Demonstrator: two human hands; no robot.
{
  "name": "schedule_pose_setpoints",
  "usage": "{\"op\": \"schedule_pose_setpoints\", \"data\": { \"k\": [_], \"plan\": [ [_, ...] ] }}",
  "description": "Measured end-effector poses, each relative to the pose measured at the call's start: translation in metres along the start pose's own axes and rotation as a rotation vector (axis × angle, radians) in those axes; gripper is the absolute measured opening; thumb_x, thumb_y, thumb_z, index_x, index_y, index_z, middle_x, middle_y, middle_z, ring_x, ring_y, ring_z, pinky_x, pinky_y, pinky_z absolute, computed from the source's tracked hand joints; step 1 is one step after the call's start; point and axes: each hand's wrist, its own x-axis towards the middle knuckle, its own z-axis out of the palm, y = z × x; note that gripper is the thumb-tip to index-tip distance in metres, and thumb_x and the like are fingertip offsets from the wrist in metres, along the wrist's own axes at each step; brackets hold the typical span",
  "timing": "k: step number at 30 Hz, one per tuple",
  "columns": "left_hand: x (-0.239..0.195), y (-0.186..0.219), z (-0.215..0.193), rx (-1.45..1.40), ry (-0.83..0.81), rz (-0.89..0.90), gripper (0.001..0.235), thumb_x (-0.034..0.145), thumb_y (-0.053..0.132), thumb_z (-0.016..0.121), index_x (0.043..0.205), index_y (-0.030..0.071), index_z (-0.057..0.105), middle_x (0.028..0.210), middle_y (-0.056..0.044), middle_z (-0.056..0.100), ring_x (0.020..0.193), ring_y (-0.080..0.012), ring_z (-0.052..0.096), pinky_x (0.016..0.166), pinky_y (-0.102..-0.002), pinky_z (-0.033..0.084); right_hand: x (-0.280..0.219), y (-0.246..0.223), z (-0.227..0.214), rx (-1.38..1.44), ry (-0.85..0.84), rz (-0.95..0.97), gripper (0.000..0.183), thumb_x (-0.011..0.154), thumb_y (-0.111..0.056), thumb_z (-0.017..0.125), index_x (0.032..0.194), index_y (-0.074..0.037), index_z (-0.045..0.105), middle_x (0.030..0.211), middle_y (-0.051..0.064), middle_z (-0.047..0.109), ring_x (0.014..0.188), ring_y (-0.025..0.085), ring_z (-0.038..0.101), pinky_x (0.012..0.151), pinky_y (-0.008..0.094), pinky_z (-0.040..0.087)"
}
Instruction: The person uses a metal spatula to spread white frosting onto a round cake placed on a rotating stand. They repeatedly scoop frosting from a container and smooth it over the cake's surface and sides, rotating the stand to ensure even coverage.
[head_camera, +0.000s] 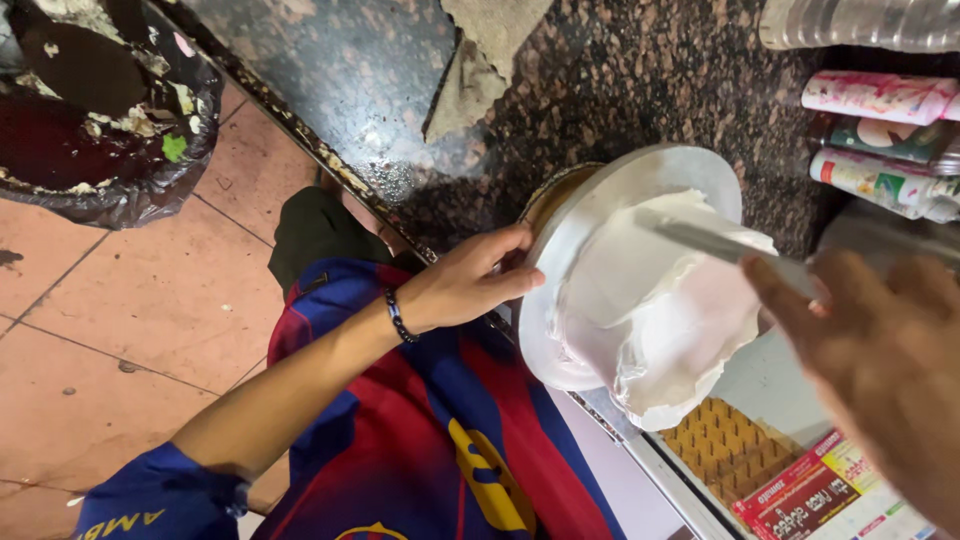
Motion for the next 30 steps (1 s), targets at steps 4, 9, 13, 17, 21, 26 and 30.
{"op": "schedule_pose_setpoints", "data": {
  "k": [4, 9, 13, 17, 21, 26, 30],
  "plan": [
    [-0.015, -0.008, 0.001, -0.050, -0.101, -0.079, 0.028, 0.095, 0.025, 0.070, 0.110, 0.003, 0.062, 0.095, -0.001, 0.063, 0.086, -0.0074, 0.057, 0.071, -0.027, 0.052, -0.020, -0.023, -0.010, 0.173, 0.081, -0.025, 0.055, 0.092, -0.016, 0.062, 0.146, -0.021, 0.057, 0.104, 0.004, 0.069, 0.063, 0.016, 0.055, 0.047, 0.031, 0.046],
    [-0.033, -0.025, 0.015, -0.184, -0.232, -0.137, 0.043, 0.094, 0.024, 0.069, 0.130, 0.003, 0.059, 0.115, -0.003, 0.069, 0.104, -0.0079, 0.064, 0.087, -0.027, 0.058, -0.004, 0.005, 0.022, 0.089, -0.033, -0.008, 0.063, 0.092, -0.015, 0.058, 0.155, -0.021, 0.054, 0.097, -0.001, 0.062, 0.074, 0.013, 0.057, 0.067, 0.028, 0.052],
    [-0.040, -0.038, 0.028, -0.086, -0.265, -0.060, 0.043, 0.094, 0.022, 0.070, 0.131, 0.002, 0.060, 0.121, -0.009, 0.072, 0.108, -0.0111, 0.068, 0.092, -0.029, 0.058, -0.032, -0.019, 0.013, 0.288, 0.006, -0.043, 0.062, 0.092, -0.009, 0.056, 0.153, -0.020, 0.050, 0.108, 0.003, 0.067, 0.062, 0.016, 0.055, 0.056, 0.031, 0.051],
    [-0.043, -0.047, 0.040, 0.079, -0.268, 0.093, 0.038, 0.096, 0.020, 0.072, 0.127, 0.000, 0.065, 0.121, -0.014, 0.074, 0.111, -0.0157, 0.069, 0.096, -0.033, 0.055, -0.025, 0.005, 0.083, 0.377, -0.083, -0.059, 0.070, 0.086, -0.005, 0.052, 0.155, -0.016, 0.044, 0.114, 0.008, 0.067, 0.069, 0.015, 0.063, 0.058, 0.027, 0.055],
    [-0.039, -0.041, 0.035, 0.069, -0.285, 0.029, 0.039, 0.094, 0.021, 0.072, 0.127, 0.001, 0.065, 0.119, -0.011, 0.073, 0.107, -0.0155, 0.068, 0.091, -0.032, 0.056, -0.006, 0.031, 0.133, 1.007, -0.005, 0.053, 0.073, 0.084, 0.003, 0.048, 0.156, -0.011, 0.044, 0.120, 0.012, 0.068, 0.071, 0.013, 0.071, 0.057, 0.023, 0.059],
    [-0.014, -0.022, 0.007, -0.068, -0.184, -0.155, 0.031, 0.093, 0.023, 0.072, 0.115, 0.001, 0.069, 0.104, -0.007, 0.075, 0.089, -0.0124, 0.065, 0.076, -0.029, 0.054, -0.011, 0.001, 0.043, 0.187, -0.040, -0.153, 0.071, 0.087, -0.014, 0.056, 0.157, -0.017, 0.044, 0.105, 0.008, 0.069, 0.070, 0.015, 0.066, 0.055, 0.028, 0.058],
    [0.002, -0.004, 0.000, -0.113, 0.044, -0.020, 0.032, 0.095, 0.022, 0.073, 0.116, 0.000, 0.062, 0.097, -0.008, 0.064, 0.087, -0.0114, 0.057, 0.074, -0.029, 0.051, -0.005, -0.023, -0.024, 0.093, -0.281, -0.133, 0.076, 0.088, -0.017, 0.061, 0.160, -0.028, 0.040, 0.105, 0.000, 0.065, 0.067, 0.014, 0.064, 0.047, 0.030, 0.055]
  ]
}}
